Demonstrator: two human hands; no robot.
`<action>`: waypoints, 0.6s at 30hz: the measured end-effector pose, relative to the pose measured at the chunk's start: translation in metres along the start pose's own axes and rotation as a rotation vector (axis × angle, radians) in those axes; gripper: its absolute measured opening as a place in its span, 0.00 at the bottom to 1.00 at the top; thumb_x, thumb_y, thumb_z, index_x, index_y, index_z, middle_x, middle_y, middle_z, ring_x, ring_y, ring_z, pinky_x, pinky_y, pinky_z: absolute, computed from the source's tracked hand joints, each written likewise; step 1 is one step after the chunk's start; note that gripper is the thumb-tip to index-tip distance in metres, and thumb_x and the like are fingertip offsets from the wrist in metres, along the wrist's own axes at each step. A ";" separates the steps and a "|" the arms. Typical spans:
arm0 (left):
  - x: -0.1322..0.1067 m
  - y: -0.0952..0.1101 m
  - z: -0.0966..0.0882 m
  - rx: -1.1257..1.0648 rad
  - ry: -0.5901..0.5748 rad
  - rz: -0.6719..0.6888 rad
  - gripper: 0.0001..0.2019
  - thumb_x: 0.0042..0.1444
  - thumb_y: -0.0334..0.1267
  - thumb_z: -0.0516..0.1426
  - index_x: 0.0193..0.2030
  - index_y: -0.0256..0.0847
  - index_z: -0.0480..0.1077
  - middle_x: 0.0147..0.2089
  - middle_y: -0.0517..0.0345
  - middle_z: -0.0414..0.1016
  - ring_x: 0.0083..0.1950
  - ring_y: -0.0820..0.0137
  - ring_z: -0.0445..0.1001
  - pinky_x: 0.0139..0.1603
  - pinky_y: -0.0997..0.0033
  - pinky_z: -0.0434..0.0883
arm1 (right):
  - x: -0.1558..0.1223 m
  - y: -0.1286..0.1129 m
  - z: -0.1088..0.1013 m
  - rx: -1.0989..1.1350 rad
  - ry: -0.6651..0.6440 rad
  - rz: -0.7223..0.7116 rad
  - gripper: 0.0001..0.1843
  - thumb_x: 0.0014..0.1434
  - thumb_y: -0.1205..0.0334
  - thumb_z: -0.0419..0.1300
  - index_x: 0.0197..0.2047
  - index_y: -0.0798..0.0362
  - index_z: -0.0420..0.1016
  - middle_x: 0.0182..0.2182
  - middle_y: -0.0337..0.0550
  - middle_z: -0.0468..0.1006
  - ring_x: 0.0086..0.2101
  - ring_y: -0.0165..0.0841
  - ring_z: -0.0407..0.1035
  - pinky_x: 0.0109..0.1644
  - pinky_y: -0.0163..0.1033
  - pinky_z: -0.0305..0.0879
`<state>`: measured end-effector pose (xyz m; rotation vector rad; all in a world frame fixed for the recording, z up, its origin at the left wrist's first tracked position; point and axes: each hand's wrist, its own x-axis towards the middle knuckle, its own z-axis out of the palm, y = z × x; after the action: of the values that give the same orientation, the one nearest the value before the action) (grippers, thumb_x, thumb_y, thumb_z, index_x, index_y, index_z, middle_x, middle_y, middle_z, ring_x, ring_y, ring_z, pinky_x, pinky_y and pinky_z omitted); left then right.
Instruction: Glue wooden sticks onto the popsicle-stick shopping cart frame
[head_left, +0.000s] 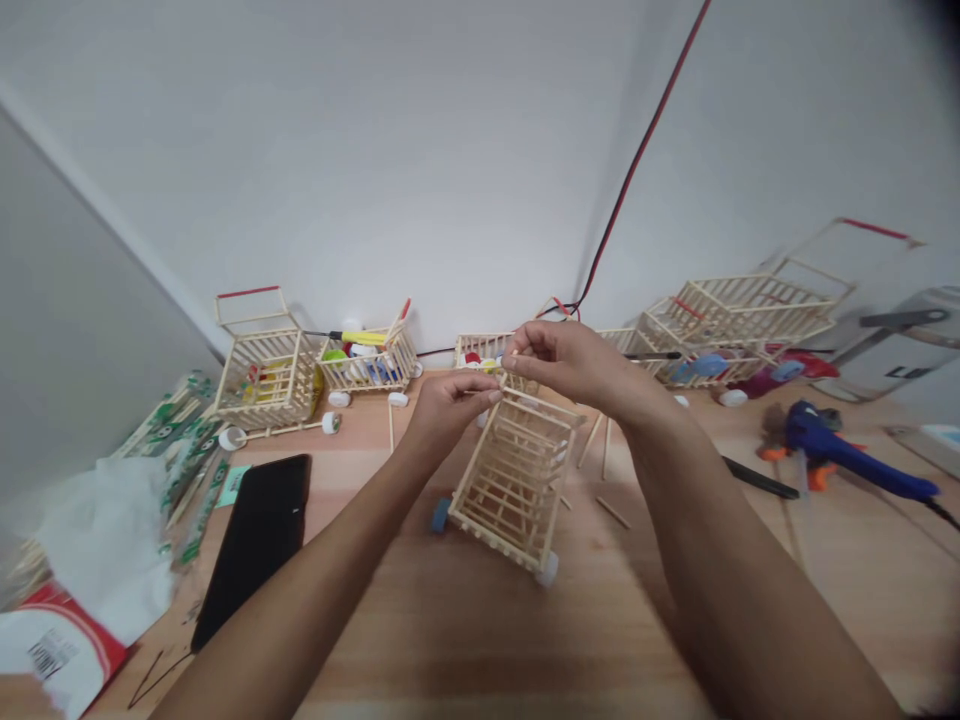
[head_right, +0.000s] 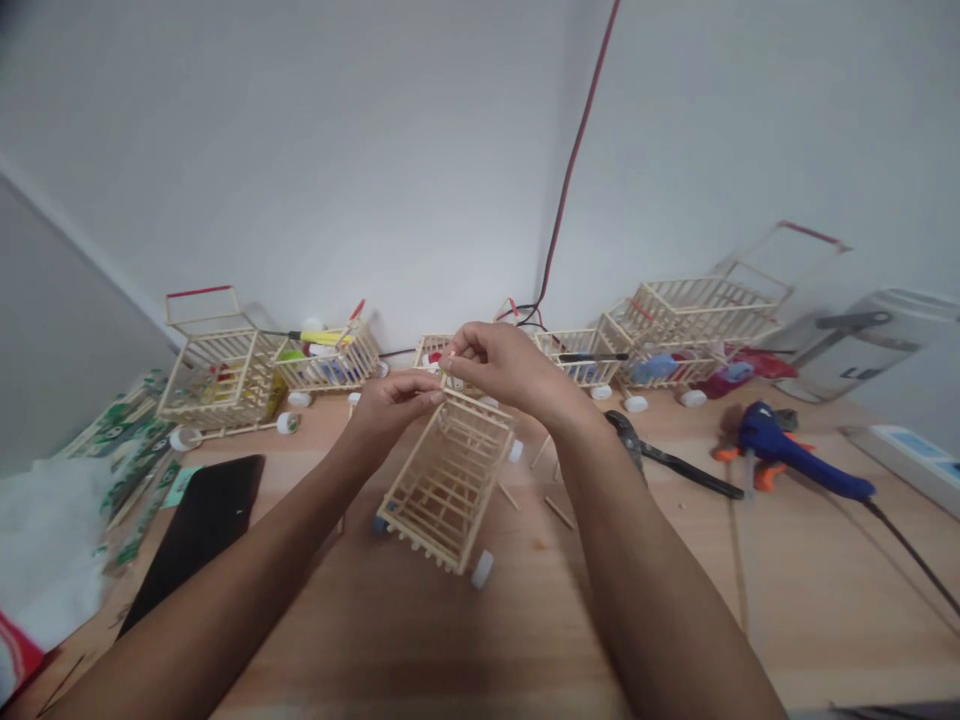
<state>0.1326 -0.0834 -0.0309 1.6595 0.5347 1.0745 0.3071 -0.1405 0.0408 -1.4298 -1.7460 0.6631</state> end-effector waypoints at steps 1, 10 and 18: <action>0.000 0.000 0.000 0.004 0.003 0.003 0.05 0.49 0.38 0.65 0.31 0.38 0.80 0.35 0.54 0.81 0.40 0.66 0.76 0.46 0.66 0.72 | 0.000 0.000 0.000 -0.004 0.000 -0.003 0.11 0.53 0.53 0.62 0.31 0.52 0.71 0.26 0.38 0.71 0.27 0.30 0.63 0.31 0.37 0.56; 0.000 0.003 0.000 0.010 0.002 -0.012 0.07 0.48 0.40 0.67 0.31 0.39 0.80 0.35 0.54 0.81 0.40 0.65 0.76 0.47 0.65 0.72 | 0.002 0.003 0.000 -0.037 0.010 -0.029 0.11 0.54 0.53 0.61 0.31 0.52 0.71 0.25 0.38 0.70 0.27 0.29 0.62 0.30 0.36 0.55; 0.000 0.002 -0.001 -0.002 -0.010 -0.032 0.07 0.49 0.40 0.67 0.32 0.38 0.81 0.35 0.54 0.81 0.40 0.66 0.76 0.47 0.66 0.71 | 0.002 0.004 0.001 -0.007 0.019 -0.030 0.11 0.53 0.53 0.61 0.31 0.52 0.71 0.25 0.37 0.71 0.27 0.29 0.62 0.31 0.36 0.57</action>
<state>0.1314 -0.0840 -0.0287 1.6488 0.5513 1.0423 0.3080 -0.1372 0.0373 -1.4080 -1.7530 0.6256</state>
